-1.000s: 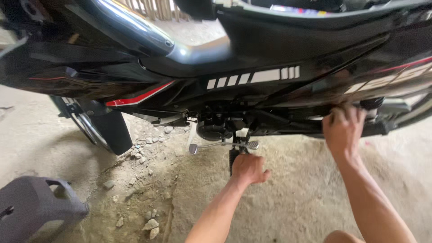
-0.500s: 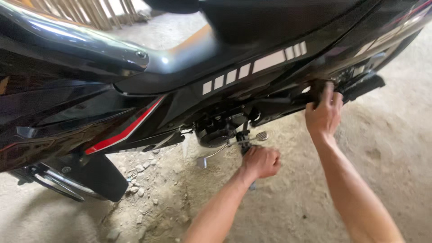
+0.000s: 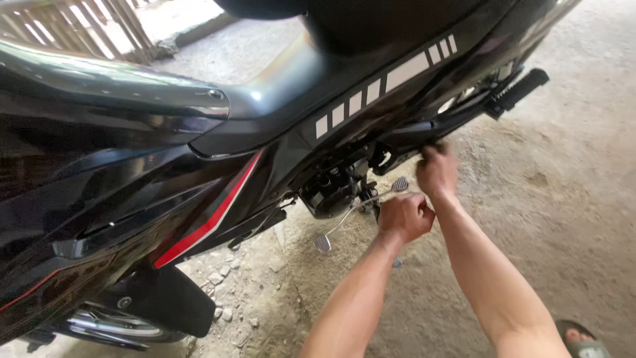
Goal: The person uses a wrench to tighten bolts on the motorcycle's engine area and then moves to the front wheel to adjust components near the brake disc.
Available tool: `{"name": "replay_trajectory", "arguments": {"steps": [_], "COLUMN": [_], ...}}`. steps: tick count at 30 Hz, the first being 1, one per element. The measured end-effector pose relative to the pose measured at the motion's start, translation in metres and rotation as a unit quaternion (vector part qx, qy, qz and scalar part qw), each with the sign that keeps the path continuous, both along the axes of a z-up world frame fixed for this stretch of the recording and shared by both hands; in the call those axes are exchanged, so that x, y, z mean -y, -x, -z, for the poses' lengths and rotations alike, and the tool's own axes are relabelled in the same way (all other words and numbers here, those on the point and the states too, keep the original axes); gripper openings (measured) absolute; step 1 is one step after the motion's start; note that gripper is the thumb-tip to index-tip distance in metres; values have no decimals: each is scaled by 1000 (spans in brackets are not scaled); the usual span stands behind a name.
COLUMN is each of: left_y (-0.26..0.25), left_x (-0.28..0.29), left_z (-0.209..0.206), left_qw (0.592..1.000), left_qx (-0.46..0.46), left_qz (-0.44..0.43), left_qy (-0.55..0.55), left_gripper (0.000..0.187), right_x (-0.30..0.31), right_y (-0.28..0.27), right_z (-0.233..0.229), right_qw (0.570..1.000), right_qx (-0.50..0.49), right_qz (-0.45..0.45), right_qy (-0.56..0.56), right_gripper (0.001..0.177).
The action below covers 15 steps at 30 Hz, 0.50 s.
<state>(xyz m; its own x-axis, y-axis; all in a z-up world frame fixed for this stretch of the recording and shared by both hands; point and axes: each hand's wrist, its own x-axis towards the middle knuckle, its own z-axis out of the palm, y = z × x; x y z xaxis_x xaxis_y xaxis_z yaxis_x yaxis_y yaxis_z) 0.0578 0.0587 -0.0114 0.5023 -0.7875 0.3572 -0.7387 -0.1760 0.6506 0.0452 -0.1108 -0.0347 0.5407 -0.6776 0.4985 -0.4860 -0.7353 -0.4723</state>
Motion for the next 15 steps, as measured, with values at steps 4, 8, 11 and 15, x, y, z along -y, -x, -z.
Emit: {"name": "replay_trajectory", "arguments": {"steps": [4, 8, 11, 15], "left_y": [-7, 5, 4, 7], "left_x": [-9, -7, -8, -11], "left_z": [5, -4, -17, -16], "left_qw": [997, 999, 1000, 998], "left_qx": [-16, 51, 15, -27], "left_qz": [23, -16, -15, -13], "left_qy": [-70, -7, -5, -56], "left_gripper": [20, 16, 17, 18], "right_x": [-1, 20, 13, 13], "right_y": [-6, 36, 41, 15], "right_z": [19, 5, 6, 40], "right_qw": [994, 963, 944, 717], "right_qx": [6, -217, -122, 164], "right_qz": [-28, 24, -1, -12], "right_qy": [-109, -159, -306, -677], "right_gripper": [40, 43, 30, 25]}}
